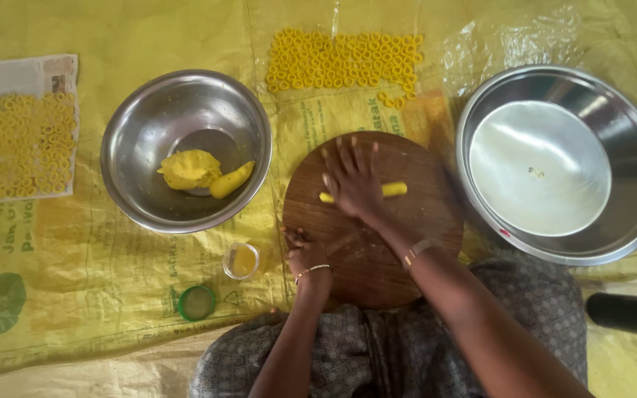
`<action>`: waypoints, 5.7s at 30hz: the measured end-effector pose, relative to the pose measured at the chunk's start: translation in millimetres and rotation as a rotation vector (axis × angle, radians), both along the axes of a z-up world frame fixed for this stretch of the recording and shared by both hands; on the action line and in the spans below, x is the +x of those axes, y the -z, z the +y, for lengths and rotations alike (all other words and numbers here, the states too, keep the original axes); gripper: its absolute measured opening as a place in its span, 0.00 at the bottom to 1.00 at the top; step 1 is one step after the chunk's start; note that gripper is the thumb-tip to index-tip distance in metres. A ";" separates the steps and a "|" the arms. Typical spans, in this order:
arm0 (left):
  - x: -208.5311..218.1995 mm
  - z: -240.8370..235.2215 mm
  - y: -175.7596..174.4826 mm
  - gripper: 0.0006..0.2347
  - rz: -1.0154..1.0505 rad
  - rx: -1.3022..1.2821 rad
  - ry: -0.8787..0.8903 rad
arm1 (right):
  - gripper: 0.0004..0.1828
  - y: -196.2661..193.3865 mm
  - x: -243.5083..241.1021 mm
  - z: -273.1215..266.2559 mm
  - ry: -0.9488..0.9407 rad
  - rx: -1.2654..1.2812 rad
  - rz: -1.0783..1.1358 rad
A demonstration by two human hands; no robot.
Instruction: The person rolls a piece of yellow dough into a long, thin rope on a wooden board. They repeatedly roll, fold, and lengthen the dough, occasionally adding small pieces from a nearby bowl.
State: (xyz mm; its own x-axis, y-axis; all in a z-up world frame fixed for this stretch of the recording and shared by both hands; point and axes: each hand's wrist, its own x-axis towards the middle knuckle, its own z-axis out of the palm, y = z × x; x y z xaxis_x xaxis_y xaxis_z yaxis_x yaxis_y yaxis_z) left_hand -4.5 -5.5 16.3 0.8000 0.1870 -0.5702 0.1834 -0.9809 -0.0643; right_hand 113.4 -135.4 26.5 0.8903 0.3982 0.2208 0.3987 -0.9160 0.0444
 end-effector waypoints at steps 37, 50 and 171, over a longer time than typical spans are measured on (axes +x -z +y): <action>-14.2 5.9 -14.3 0.40 -0.231 -0.127 0.015 | 0.34 -34.8 -192.3 -128.1 -0.211 0.003 0.337; -13.7 1.0 59.1 0.29 -0.322 -0.011 -0.030 | 0.33 -14.1 -3.1 -107.1 -0.039 -0.072 0.105; -2.8 -4.5 0.1 0.41 -0.111 0.044 0.114 | 0.36 -25.1 -164.2 -92.0 -0.266 0.048 0.230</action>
State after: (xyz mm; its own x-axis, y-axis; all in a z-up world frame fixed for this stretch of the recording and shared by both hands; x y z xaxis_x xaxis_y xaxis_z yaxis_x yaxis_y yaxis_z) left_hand -7.3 -10.0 16.2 0.8752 0.1142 -0.4701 0.0796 -0.9925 -0.0928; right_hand -50.8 -227.3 51.6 0.7852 0.6173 0.0504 0.6185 -0.7774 -0.1146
